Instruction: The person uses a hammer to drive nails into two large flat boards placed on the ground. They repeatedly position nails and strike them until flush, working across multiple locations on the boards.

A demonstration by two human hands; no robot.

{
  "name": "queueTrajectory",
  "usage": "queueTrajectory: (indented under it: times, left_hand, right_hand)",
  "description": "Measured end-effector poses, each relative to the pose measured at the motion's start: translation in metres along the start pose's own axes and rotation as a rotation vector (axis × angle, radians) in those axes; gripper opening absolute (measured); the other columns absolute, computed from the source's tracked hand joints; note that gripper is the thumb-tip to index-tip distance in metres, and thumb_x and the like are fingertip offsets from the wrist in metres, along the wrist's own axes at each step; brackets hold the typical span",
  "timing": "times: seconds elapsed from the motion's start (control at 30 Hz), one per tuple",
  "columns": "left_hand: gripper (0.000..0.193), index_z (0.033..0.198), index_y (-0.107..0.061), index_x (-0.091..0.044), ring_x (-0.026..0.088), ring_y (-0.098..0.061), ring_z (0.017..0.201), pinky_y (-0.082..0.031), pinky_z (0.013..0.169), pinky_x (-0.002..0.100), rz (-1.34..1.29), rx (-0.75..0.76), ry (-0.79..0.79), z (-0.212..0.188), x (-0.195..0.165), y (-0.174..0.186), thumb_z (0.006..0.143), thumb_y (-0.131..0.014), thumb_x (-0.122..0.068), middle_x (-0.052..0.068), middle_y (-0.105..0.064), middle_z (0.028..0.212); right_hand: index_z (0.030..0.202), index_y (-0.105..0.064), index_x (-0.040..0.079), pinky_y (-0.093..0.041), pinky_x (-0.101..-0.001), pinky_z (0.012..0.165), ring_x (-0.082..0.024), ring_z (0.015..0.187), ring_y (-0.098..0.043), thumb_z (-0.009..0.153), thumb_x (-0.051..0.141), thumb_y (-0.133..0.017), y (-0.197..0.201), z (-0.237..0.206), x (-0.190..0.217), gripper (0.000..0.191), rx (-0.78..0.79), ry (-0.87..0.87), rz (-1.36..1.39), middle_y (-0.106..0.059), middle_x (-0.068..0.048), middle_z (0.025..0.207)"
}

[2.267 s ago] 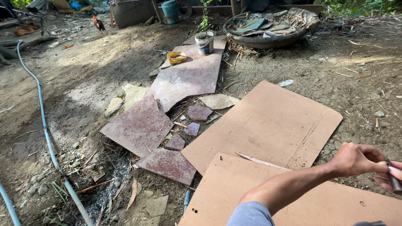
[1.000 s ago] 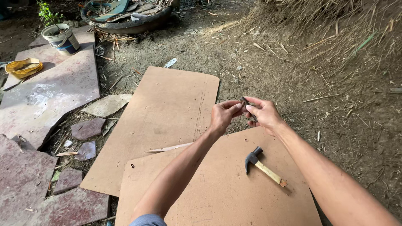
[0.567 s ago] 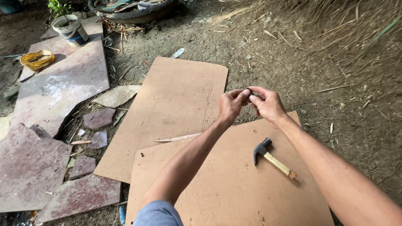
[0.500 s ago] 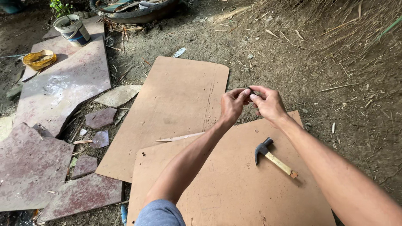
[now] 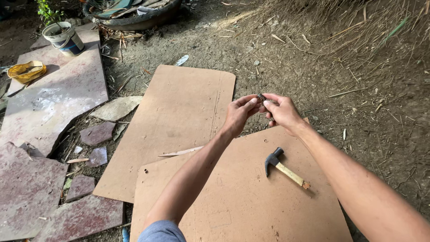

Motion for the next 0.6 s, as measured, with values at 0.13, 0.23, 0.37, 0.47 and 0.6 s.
queueTrajectory:
  times: [0.13, 0.23, 0.37, 0.47, 0.6]
  left_hand:
    - [0.032, 0.130, -0.064, 0.006, 0.019, -0.073, 0.095, -0.062, 0.089, 0.032, -0.079, 0.013, 0.016, -0.002, -0.001, -0.004, 0.101, -0.061, -0.008, 0.016, -0.074, 0.111]
    - [0.031, 0.128, -0.064, 0.006, 0.017, -0.072, 0.093, -0.062, 0.087, 0.031, -0.096, 0.036, 0.010, -0.002, 0.001, -0.004, 0.102, -0.061, -0.009, 0.015, -0.074, 0.111]
    - [0.029, 0.126, -0.065, 0.007, 0.018, -0.072, 0.091, -0.062, 0.085, 0.031, -0.115, 0.040, 0.019, 0.001, 0.005, 0.000, 0.102, -0.062, -0.008, 0.017, -0.074, 0.110]
    - [0.028, 0.125, -0.066, 0.008, 0.019, -0.073, 0.092, -0.062, 0.085, 0.032, -0.055, -0.007, -0.018, -0.001, 0.005, 0.002, 0.101, -0.064, -0.007, 0.018, -0.073, 0.109]
    - [0.028, 0.122, -0.066, 0.006, 0.021, -0.075, 0.098, -0.064, 0.088, 0.032, 0.219, -0.085, -0.168, -0.011, -0.004, 0.000, 0.095, -0.068, -0.002, 0.018, -0.075, 0.111]
  right_hand:
    - [0.137, -0.062, 0.012, -0.034, -0.0194, 0.038, -0.004, 0.056, -0.044, 0.105, 0.024, -0.055, 0.003, -0.001, 0.001, 0.036, 0.000, -0.033, 0.045, -0.055, 0.002, 0.076]
    - [0.134, -0.065, 0.011, -0.027, -0.0198, 0.037, -0.005, 0.054, -0.039, 0.105, 0.028, -0.055, 0.004, -0.001, 0.001, 0.036, -0.009, -0.078, -0.016, -0.050, 0.002, 0.075]
    - [0.140, -0.060, 0.014, -0.030, -0.0187, 0.037, -0.003, 0.056, -0.042, 0.105, 0.027, -0.051, 0.002, -0.002, -0.001, 0.039, 0.074, -0.095, -0.006, -0.051, 0.003, 0.079]
    - [0.145, -0.055, 0.017, -0.034, -0.0189, 0.039, -0.003, 0.058, -0.043, 0.105, 0.027, -0.049, 0.000, -0.001, -0.005, 0.042, 0.131, -0.123, 0.047, -0.051, 0.003, 0.081]
    - [0.148, -0.046, 0.016, -0.046, -0.0222, 0.046, -0.006, 0.062, -0.050, 0.104, 0.024, -0.041, -0.004, 0.002, -0.009, 0.045, 0.260, -0.147, 0.207, -0.055, 0.000, 0.082]
Point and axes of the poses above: each hand's wrist, its own z-axis towards the middle knuckle, its own y-axis out of the back of the hand, x = y × z, the point moved 4 cm from there along z, towards the middle knuckle
